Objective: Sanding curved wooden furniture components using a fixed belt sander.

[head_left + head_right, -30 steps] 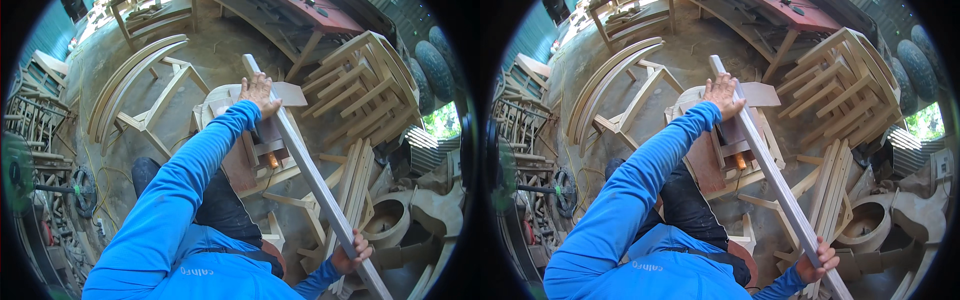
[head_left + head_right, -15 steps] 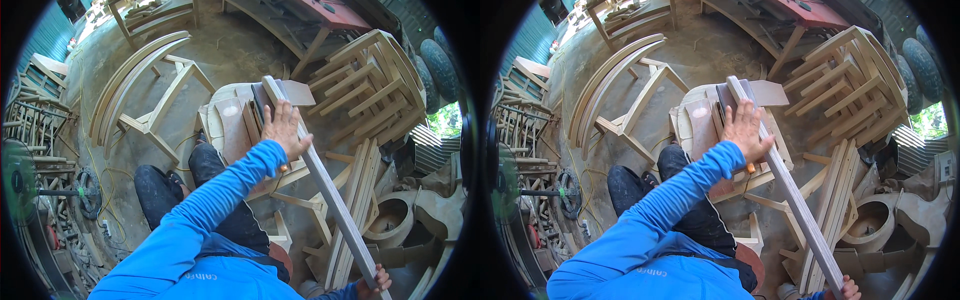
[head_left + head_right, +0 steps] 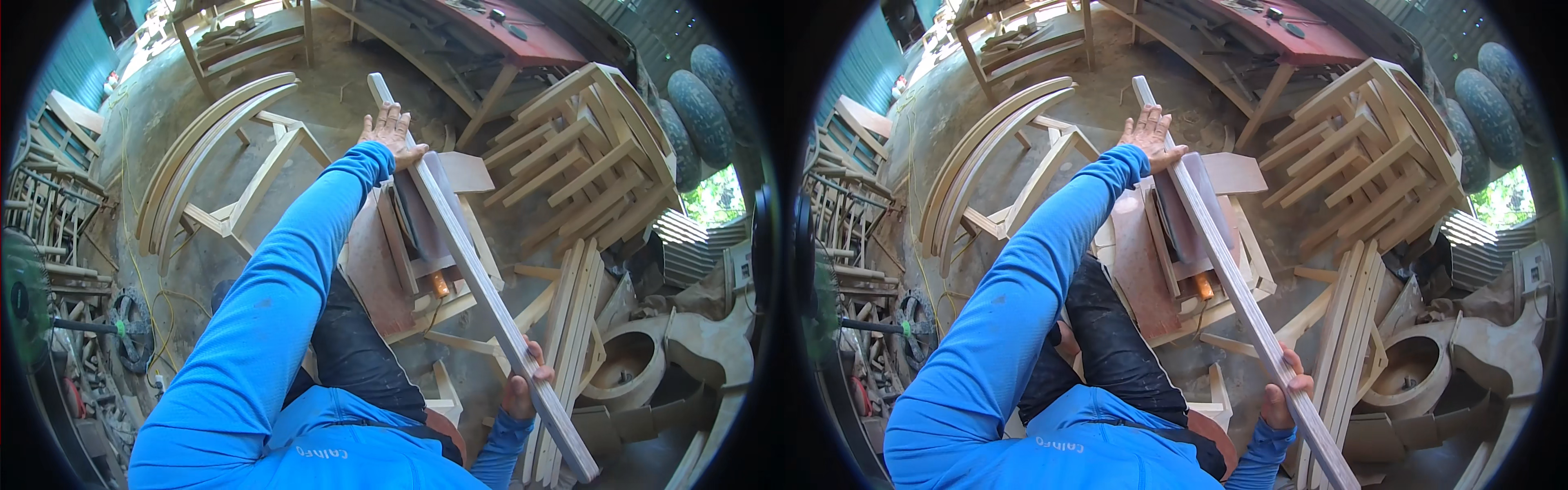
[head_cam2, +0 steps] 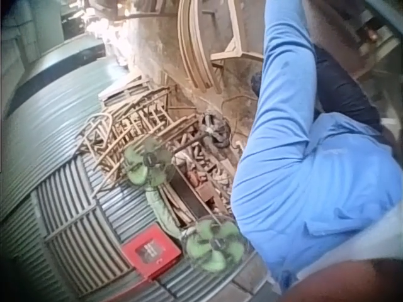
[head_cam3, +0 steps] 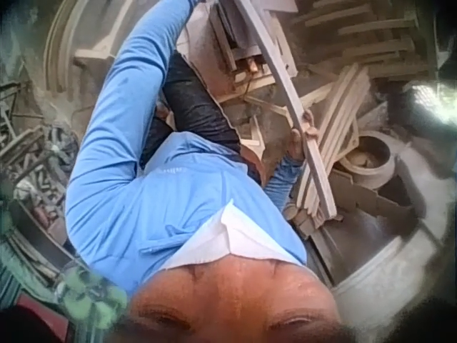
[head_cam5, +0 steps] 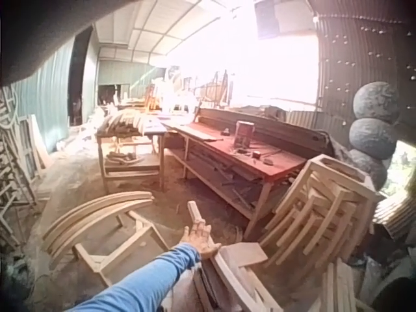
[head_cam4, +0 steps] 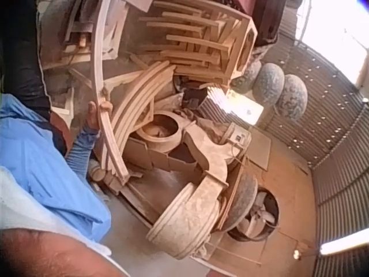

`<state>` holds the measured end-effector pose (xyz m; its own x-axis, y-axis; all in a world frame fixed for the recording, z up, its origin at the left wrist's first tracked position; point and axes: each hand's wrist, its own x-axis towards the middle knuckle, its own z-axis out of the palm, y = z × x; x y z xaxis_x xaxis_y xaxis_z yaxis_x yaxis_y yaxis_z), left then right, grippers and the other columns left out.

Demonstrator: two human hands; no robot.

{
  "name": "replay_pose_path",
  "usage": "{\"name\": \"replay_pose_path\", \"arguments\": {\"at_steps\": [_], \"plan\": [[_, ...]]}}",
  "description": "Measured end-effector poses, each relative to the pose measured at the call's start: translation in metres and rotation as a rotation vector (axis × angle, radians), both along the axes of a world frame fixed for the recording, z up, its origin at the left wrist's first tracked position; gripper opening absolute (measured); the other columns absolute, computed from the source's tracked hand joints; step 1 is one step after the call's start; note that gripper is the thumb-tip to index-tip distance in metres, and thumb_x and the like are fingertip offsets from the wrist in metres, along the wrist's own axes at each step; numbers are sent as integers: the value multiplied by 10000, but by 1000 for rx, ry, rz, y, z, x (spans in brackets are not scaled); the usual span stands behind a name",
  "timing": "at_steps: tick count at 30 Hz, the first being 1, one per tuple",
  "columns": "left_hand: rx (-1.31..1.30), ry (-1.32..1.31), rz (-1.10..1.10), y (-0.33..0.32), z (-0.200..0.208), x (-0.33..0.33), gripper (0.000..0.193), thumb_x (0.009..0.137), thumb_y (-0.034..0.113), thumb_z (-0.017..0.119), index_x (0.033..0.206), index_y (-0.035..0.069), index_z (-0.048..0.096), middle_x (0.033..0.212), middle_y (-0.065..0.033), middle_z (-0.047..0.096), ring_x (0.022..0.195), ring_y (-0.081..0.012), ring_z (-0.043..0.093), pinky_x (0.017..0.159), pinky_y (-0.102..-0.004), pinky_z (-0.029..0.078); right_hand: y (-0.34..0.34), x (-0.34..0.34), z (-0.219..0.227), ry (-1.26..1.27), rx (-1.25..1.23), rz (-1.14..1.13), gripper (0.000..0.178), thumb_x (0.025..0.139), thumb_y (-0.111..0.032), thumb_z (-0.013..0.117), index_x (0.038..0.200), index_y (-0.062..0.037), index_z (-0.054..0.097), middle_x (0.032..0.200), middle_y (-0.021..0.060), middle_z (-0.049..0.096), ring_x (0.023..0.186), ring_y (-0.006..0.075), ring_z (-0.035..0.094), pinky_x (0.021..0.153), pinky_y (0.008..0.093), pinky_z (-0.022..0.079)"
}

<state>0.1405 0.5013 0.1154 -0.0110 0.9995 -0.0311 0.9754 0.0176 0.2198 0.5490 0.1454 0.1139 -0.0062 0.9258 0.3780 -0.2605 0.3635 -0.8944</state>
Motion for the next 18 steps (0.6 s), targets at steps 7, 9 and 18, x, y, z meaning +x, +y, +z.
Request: {"name": "replay_pose_path", "arguments": {"at_steps": [7, 9, 18], "plan": [[58, -111, -17, -98, -3, 93, 990, 933, 717, 410, 1630, 33, 250, 1727, -212, 64, 1609, -348, -40, 1268, -563, -31, -92, 117, 37, -150, -130, -205, 511, 835, -280, 799, 1266, -176, 546, 1456, 212, 495, 1396, 384, 431, 1188, 518, 304], [72, -131, -20, -114, -2, 110, 986, 929, 706, 426, 1618, 18, 272, 1720, -230, 78, 1608, -357, -27, 1265, -571, -38, -114, 158, 70, -207, 64, -343, 631, 881, -395, 757, 1381, -97, 511, 1447, 206, 501, 1275, 316, 518, 1132, 479, 391], [81, -154, -79, -144, -8, 136, 976, 915, 696, 459, 1610, 29, 300, 1716, -226, 98, 1607, -356, -18, 1260, -595, -38, -175, 176, 149, 378, 339, -1523, 388, 858, -487, 735, 1045, -151, 690, 925, 158, 708, 772, 336, 667, 674, 491, 559]]}}
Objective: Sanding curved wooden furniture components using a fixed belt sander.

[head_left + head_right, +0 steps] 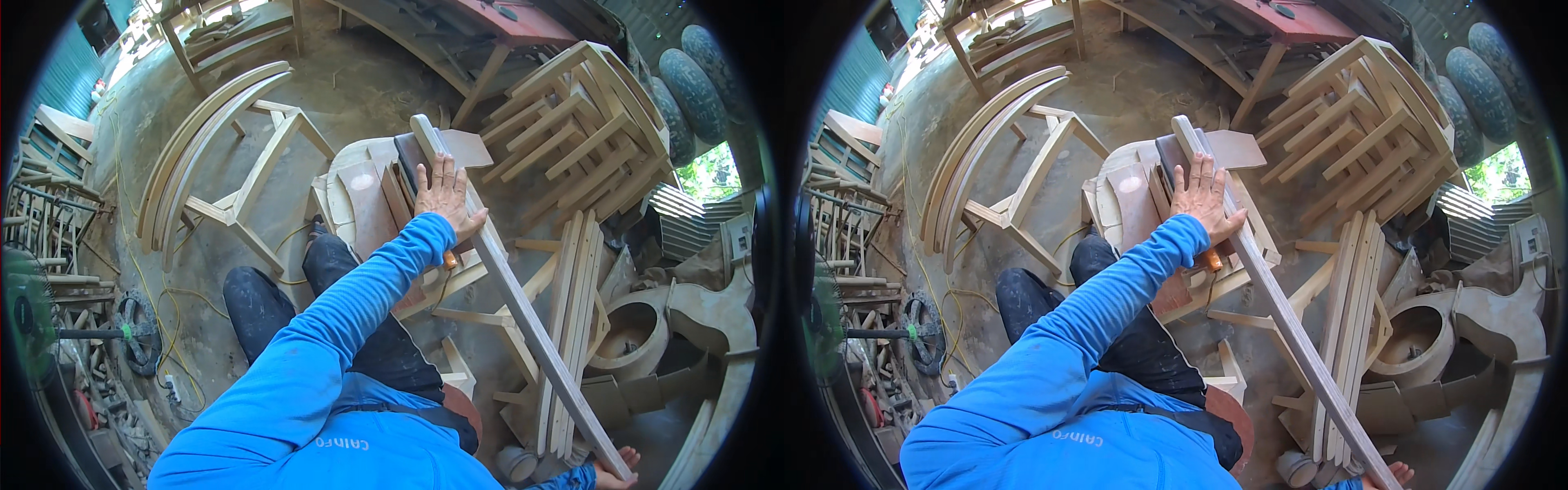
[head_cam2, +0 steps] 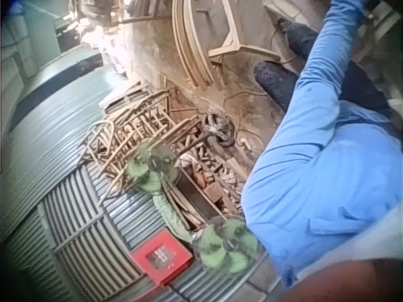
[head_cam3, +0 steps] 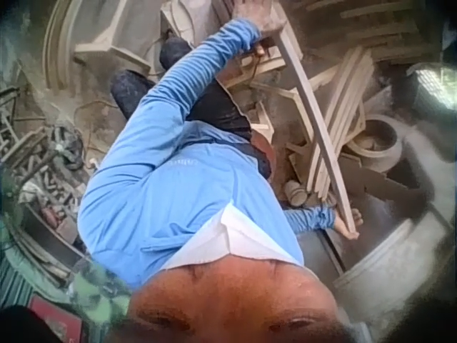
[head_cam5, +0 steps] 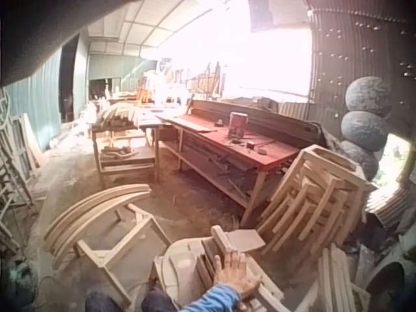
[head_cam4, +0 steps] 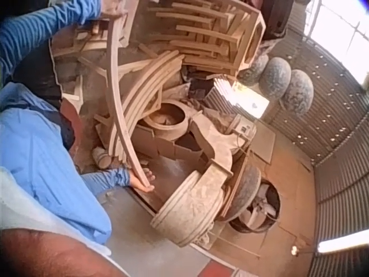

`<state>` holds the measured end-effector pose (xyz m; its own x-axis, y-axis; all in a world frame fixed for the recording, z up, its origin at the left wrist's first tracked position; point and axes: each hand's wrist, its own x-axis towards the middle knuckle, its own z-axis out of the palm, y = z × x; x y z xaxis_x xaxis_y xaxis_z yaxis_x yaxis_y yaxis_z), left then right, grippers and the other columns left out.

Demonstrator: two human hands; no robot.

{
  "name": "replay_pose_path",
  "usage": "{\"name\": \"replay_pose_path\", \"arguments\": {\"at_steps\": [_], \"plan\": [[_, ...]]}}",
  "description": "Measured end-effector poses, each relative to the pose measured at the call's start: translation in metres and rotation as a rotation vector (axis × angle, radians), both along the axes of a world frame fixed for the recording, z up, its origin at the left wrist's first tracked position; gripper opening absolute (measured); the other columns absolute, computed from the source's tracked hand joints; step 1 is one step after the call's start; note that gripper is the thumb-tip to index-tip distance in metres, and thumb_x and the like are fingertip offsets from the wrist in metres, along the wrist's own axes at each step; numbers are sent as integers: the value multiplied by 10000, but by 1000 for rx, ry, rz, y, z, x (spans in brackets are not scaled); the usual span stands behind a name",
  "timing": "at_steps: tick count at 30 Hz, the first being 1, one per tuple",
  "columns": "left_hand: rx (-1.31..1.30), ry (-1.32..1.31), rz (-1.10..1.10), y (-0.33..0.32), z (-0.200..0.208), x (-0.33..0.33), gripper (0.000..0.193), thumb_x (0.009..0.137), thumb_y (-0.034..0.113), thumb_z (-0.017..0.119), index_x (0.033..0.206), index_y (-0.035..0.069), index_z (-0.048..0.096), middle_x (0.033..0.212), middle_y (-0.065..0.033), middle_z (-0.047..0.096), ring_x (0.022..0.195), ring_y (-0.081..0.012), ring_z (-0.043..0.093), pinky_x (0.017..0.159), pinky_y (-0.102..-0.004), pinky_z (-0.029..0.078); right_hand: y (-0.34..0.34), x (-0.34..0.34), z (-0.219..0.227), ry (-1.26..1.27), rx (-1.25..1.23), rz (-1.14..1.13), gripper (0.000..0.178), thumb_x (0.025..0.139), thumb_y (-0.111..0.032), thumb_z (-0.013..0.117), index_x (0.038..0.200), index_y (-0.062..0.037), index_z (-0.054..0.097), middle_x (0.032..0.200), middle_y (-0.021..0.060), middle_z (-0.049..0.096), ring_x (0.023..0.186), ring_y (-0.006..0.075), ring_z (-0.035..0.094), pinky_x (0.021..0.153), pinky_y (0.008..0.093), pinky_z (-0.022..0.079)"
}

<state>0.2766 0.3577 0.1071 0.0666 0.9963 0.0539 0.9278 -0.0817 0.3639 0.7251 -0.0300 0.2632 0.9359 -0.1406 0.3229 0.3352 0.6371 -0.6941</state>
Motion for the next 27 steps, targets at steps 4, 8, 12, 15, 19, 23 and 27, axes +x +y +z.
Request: {"name": "replay_pose_path", "arguments": {"at_steps": [4, 8, 12, 15, 19, 23, 27], "plan": [[17, -19, 3, 16, -4, -13, 979, 918, 706, 449, 1609, 29, 299, 1716, -223, 97, 1607, -352, -17, 1260, -591, -41, -8, -4, 14, -144, -296, 141, 384, 920, -416, 683, 1029, -48, 705, 884, 147, 714, 739, 320, 672, 674, 441, 567], [81, 22, 32, 58, -12, -47, 982, 929, 725, 425, 1610, 30, 294, 1715, -227, 96, 1607, -353, -17, 1263, -583, -42, -14, 5, 36, -1168, -1242, -112, 320, 982, -261, 665, 1112, 27, 717, 889, 146, 718, 777, 255, 688, 682, 393, 566], [57, 90, 21, 98, -11, -83, 975, 951, 742, 386, 1627, 52, 258, 1723, -209, 81, 1611, -332, -29, 1268, -571, -31, 2, -2, 63, -302, -1715, 658, 371, 936, -223, 762, 1194, 39, 716, 940, 87, 722, 820, 183, 678, 698, 309, 549], [39, 112, 18, 125, -7, -103, 973, 962, 755, 356, 1639, 66, 230, 1730, -187, 70, 1613, -310, -38, 1273, -563, -9, 53, -60, 77, -509, -1951, 834, 408, 881, -175, 811, 1223, 25, 715, 1011, 92, 751, 891, 178, 694, 779, 319, 559], [95, 135, 16, 163, -9, -132, 973, 963, 764, 342, 1646, 83, 214, 1733, -178, 64, 1614, -303, -30, 1278, -557, 15, 85, -108, 66, -787, -2023, 904, 403, 885, -204, 798, 1233, -23, 708, 1017, 169, 766, 938, 199, 721, 846, 366, 562], [64, 167, 12, 194, 1, -162, 976, 961, 768, 349, 1662, 114, 163, 1741, -139, 57, 1615, -281, -29, 1285, -542, 11, 99, -139, 28, -994, -2066, 900, 384, 902, -227, 783, 1217, -23, 704, 991, 184, 764, 906, 218, 732, 826, 375, 569], [58, 204, 11, 195, 17, -159, 943, 973, 724, 367, 1665, 117, 162, 1748, -83, 74, 1615, -269, -17, 1291, -535, 19, 112, -174, -15, -1185, -1946, 882, 384, 832, -238, 778, 1163, -84, 657, 757, 208, 679, 722, 423, 706, 662, 469, 549]]}}
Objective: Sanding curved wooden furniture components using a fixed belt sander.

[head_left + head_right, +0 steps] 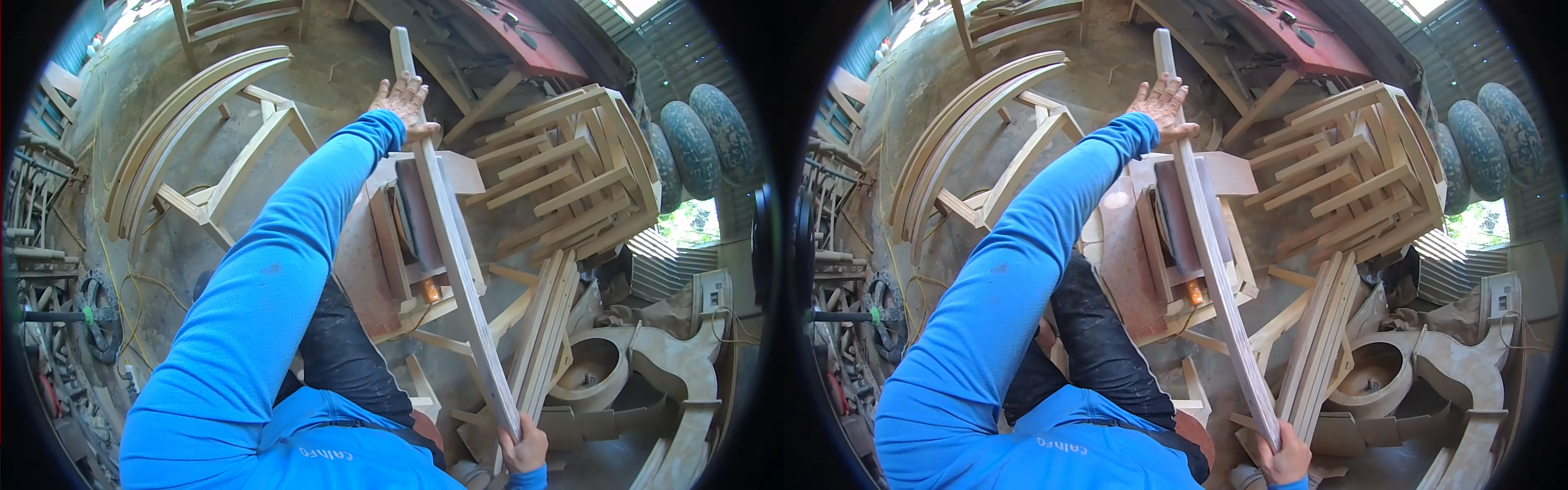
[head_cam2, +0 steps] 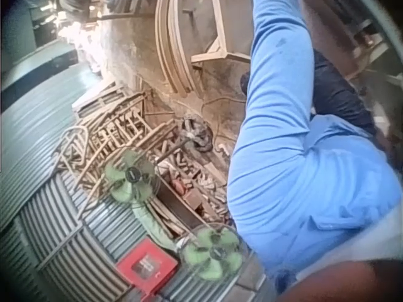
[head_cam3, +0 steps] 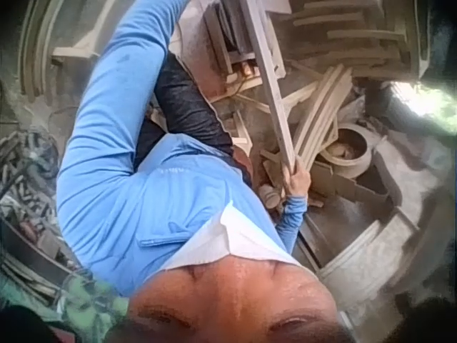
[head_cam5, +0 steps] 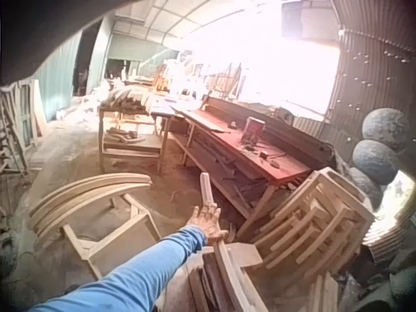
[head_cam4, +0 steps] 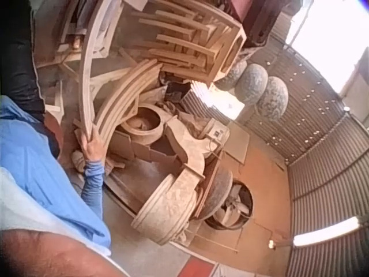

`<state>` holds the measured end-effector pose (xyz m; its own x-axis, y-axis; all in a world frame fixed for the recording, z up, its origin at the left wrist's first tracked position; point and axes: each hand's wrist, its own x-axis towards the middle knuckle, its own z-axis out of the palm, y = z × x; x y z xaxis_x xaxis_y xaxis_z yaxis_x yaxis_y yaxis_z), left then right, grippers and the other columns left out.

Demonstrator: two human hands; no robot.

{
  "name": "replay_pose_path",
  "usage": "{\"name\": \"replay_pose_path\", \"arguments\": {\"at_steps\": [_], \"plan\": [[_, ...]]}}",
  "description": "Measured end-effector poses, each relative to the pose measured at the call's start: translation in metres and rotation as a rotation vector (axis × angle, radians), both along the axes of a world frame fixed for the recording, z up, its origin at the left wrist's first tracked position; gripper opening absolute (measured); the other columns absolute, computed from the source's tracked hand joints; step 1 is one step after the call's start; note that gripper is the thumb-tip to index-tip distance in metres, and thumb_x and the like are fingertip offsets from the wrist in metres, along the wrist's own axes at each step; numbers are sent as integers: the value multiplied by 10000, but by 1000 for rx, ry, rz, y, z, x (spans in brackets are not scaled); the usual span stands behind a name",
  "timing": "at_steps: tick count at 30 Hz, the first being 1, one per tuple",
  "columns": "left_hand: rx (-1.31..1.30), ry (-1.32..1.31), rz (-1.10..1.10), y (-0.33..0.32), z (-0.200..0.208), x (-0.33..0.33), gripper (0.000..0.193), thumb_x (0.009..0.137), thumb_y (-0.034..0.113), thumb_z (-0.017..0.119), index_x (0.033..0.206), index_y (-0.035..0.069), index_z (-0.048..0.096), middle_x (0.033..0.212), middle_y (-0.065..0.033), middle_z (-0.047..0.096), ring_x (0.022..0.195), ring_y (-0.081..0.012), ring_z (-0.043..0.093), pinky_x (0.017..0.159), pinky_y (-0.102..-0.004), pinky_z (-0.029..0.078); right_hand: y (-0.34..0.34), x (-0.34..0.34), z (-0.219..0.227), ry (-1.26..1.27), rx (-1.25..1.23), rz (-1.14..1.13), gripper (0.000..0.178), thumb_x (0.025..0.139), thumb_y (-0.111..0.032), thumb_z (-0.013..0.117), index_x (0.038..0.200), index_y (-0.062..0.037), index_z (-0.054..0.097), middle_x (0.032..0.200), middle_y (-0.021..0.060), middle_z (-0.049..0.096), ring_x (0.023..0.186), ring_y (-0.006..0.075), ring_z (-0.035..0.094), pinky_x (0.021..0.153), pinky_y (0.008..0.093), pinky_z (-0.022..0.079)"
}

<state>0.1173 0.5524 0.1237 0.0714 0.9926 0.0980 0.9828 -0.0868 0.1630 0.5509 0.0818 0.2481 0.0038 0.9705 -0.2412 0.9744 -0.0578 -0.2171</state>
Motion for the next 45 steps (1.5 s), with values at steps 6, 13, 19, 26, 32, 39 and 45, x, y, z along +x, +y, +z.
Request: {"name": "replay_pose_path", "arguments": {"at_steps": [6, 13, 19, 26, 32, 39, 45], "plan": [[-66, -48, 20, -36, -1, 16, 1029, 941, 812, 322, 1672, 123, 98, 1752, -75, 23, 1613, -254, -48, 1293, -509, -4, 38, -35, -13, 83, 46, -3, 421, 857, -199, 756, 1246, -111, 624, 904, 250, 703, 832, 472, 683, 705, 519, 542], [-79, 21, -14, -112, -6, 68, 1084, 917, 799, 387, 1654, 46, 131, 1741, -144, 56, 1614, -290, -31, 1275, -568, -25, -42, 70, -1, 253, -55, -23, 411, 804, -162, 797, 1187, -63, 686, 907, 201, 714, 811, 397, 720, 729, 409, 570], [-64, -215, -6, -239, -10, 173, 1013, 898, 661, 521, 1619, 2, 249, 1720, -223, 87, 1606, -364, -45, 1256, -610, -51, -144, 156, 56, 204, -226, -372, 432, 792, -135, 793, 1197, -16, 703, 972, 133, 746, 915, 184, 699, 858, 337, 542], [8, -300, 4, -219, -22, 179, 973, 900, 655, 528, 1615, 35, 302, 1728, -198, 91, 1607, -364, -47, 1246, -616, -80, -115, 117, 91, -26, -219, -309, 436, 849, -166, 790, 1256, -38, 702, 1034, 139, 766, 999, 209, 707, 897, 346, 534], [21, -214, -10, -121, -30, 102, 969, 921, 652, 472, 1628, 31, 241, 1728, -190, 92, 1611, -331, -47, 1261, -594, -52, -36, 47, 33, 54, -30, -193, 435, 737, -76, 798, 1156, -12, 701, 882, 128, 731, 799, 185, 704, 790, 330, 551], [98, -85, -39, -26, -29, 36, 928, 959, 660, 419, 1647, 77, 203, 1739, -150, 68, 1613, -306, -44, 1277, -560, -14, 28, -27, -31, 59, 108, -124, 377, 795, -158, 826, 1138, -64, 701, 848, 194, 707, 757, 393, 714, 680, 417, 553], [150, 35, 36, 39, -20, -16, 926, 959, 693, 393, 1661, 129, 176, 1748, -111, 38, 1614, -273, -47, 1288, -533, 10, 92, -73, -59, 89, 193, -89, 396, 812, -168, 834, 1165, -71, 686, 889, 207, 729, 795, 405, 726, 689, 430, 569]]}}
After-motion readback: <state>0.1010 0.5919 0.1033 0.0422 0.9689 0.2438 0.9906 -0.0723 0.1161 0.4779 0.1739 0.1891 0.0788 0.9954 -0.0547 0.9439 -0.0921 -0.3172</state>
